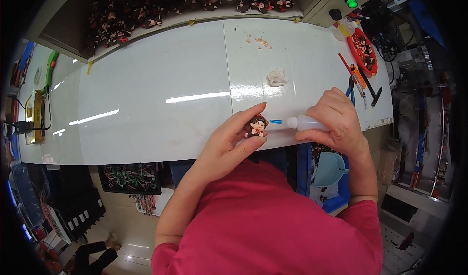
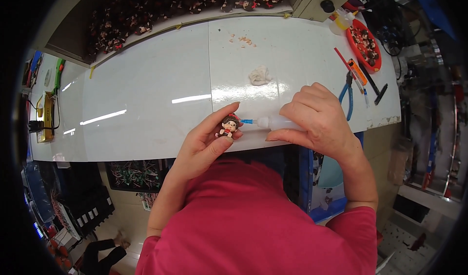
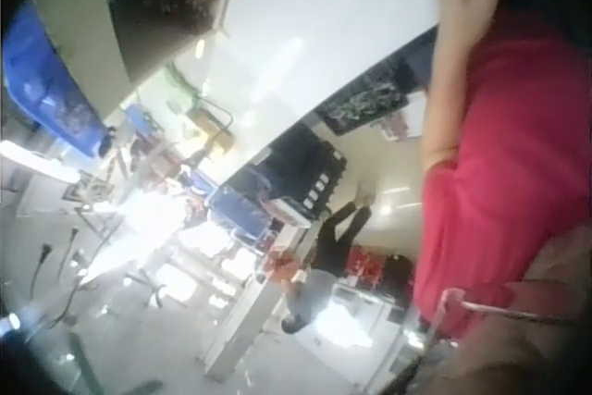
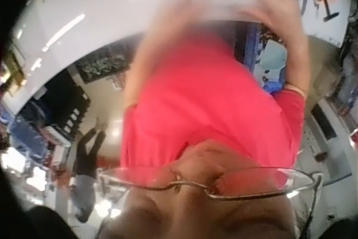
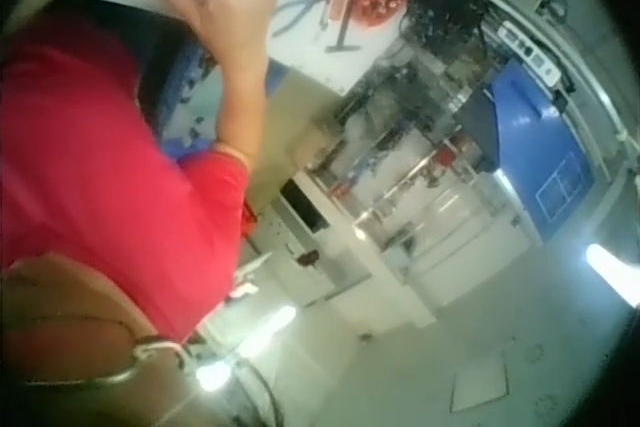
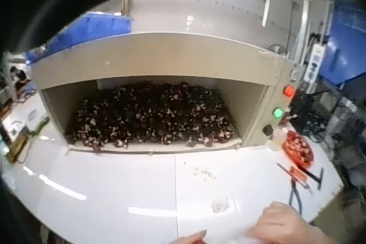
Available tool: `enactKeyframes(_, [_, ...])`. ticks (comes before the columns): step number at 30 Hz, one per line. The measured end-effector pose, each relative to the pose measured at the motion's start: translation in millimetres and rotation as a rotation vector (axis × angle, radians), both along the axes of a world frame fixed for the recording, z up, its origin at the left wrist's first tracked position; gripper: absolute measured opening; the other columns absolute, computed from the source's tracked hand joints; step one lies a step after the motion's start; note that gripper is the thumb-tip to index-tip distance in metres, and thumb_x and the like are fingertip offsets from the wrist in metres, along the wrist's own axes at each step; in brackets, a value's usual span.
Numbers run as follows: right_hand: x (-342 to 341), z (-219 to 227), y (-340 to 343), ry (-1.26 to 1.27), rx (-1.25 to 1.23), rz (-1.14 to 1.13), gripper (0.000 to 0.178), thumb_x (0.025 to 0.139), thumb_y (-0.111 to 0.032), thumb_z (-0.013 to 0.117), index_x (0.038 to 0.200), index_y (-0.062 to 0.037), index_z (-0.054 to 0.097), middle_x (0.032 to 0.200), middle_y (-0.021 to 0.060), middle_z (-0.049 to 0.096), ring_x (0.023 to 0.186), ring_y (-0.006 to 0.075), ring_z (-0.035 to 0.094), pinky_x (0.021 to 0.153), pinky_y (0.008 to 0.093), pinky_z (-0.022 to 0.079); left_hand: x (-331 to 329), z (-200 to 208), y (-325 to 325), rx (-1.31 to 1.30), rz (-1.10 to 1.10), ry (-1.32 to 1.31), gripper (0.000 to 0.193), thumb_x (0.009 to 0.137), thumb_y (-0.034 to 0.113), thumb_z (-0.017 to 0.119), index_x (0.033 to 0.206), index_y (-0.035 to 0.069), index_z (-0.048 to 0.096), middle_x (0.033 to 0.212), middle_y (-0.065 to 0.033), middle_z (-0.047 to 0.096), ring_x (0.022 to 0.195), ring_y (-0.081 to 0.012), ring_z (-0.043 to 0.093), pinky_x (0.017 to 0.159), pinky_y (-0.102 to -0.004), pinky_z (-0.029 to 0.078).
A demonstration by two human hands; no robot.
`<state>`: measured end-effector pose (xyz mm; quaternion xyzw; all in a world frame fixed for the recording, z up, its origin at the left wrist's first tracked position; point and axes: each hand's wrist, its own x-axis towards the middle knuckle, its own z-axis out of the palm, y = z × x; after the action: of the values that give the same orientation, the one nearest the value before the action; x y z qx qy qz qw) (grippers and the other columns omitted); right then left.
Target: The person assembles small toy figurines by applying glue from a glue bottle to small parts and joining them together by hand.
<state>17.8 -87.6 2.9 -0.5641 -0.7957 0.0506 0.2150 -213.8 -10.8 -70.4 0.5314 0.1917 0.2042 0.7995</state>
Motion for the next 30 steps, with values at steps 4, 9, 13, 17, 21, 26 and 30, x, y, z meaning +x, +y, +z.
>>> enactKeyframes(4, [2, -1, 3, 0.02, 0.001, -0.007, 0.039, 0.058, -0.033, 0.081, 0.074, -0.0059, 0.059, 0.064, 0.0048, 0.049, 0.061, 0.0233, 0.049, 0.059, 0.0329, 0.038, 2, 0, 2, 0.001, 0.016, 0.001, 0.05, 0.091, 0.008, 0.057, 0.138, 0.004, 0.038, 0.111, -0.007, 0.051, 0.099, -0.0123, 0.055, 0.089, -0.0263, 0.045])
enactKeyframes(9, [26, -21, -4, 0.296, -0.075, -0.083, 0.031, 0.068, -0.022, 0.08, 0.086, -0.0031, 0.062, 0.07, 0.0049, 0.053, 0.064, 0.0201, 0.05, 0.063, 0.0301, 0.041, 7, 7, -1, 0.041, 0.015, 0.024, 0.052, 0.09, 0.005, 0.055, 0.139, 0.002, 0.036, 0.115, -0.0081, 0.052, 0.101, -0.0136, 0.054, 0.092, -0.0264, 0.042])
enactKeyframes(13, [57, -58, 11, 0.928, -0.026, -0.523, 0.031, 0.081, -0.015, 0.067, 0.107, -0.0008, 0.058, 0.089, 0.0046, 0.06, 0.074, 0.0126, 0.055, 0.071, 0.026, 0.045, 11, 7, -8, 0.067, 0.046, 0.042, 0.052, 0.086, 0.0, 0.057, 0.135, 0.002, 0.04, 0.114, -0.0073, 0.049, 0.102, -0.013, 0.052, 0.091, -0.027, 0.043])
enactKeyframes(17, [93, -58, 33, 0.689, -0.105, -0.746, 0.037, 0.082, -0.015, 0.064, 0.114, -0.0003, 0.053, 0.098, 0.0089, 0.062, 0.082, 0.0144, 0.059, 0.078, 0.0263, 0.047, 15, 4, -18, 0.063, 0.143, 0.047, 0.055, 0.083, -0.002, 0.061, 0.134, 0.002, 0.04, 0.113, -0.0074, 0.048, 0.1, -0.0128, 0.051, 0.091, -0.0279, 0.043])
enactKeyframes(21, [97, -55, 40, 0.53, -0.096, -0.847, 0.041, 0.081, -0.017, 0.065, 0.115, 0.0004, 0.052, 0.101, 0.0134, 0.061, 0.087, 0.0204, 0.06, 0.082, 0.0302, 0.047, 19, 5, -19, 0.065, 0.184, 0.065, 0.054, 0.083, -0.003, 0.062, 0.132, 0.001, 0.041, 0.112, -0.0077, 0.048, 0.098, -0.0129, 0.051, 0.087, -0.0275, 0.044])
enactKeyframes(26, [59, -28, 2, 0.338, 0.169, -0.704, 0.052, 0.075, -0.016, 0.072, 0.12, -0.0015, 0.05, 0.113, 0.0141, 0.057, 0.107, 0.0247, 0.054, 0.093, 0.0352, 0.041, 23, -1, -17, 0.064, 0.208, 0.081, 0.051, 0.081, 0.0, 0.066, 0.128, 0.001, 0.044, 0.109, -0.007, 0.051, 0.094, -0.0123, 0.053, 0.085, -0.0266, 0.045])
enactKeyframes(30, [-14, -38, -14, 0.528, -0.16, -0.209, 0.054, 0.072, -0.013, 0.074, 0.12, -0.0037, 0.05, 0.117, 0.0143, 0.052, 0.108, 0.0312, 0.051, 0.096, 0.0385, 0.039, 30, -7, -13, 0.184, 0.175, 0.105, 0.05, 0.082, 0.005, 0.068, 0.126, 0.0, 0.045, 0.109, -0.0079, 0.053, 0.096, -0.0125, 0.055, 0.085, -0.0279, 0.047])
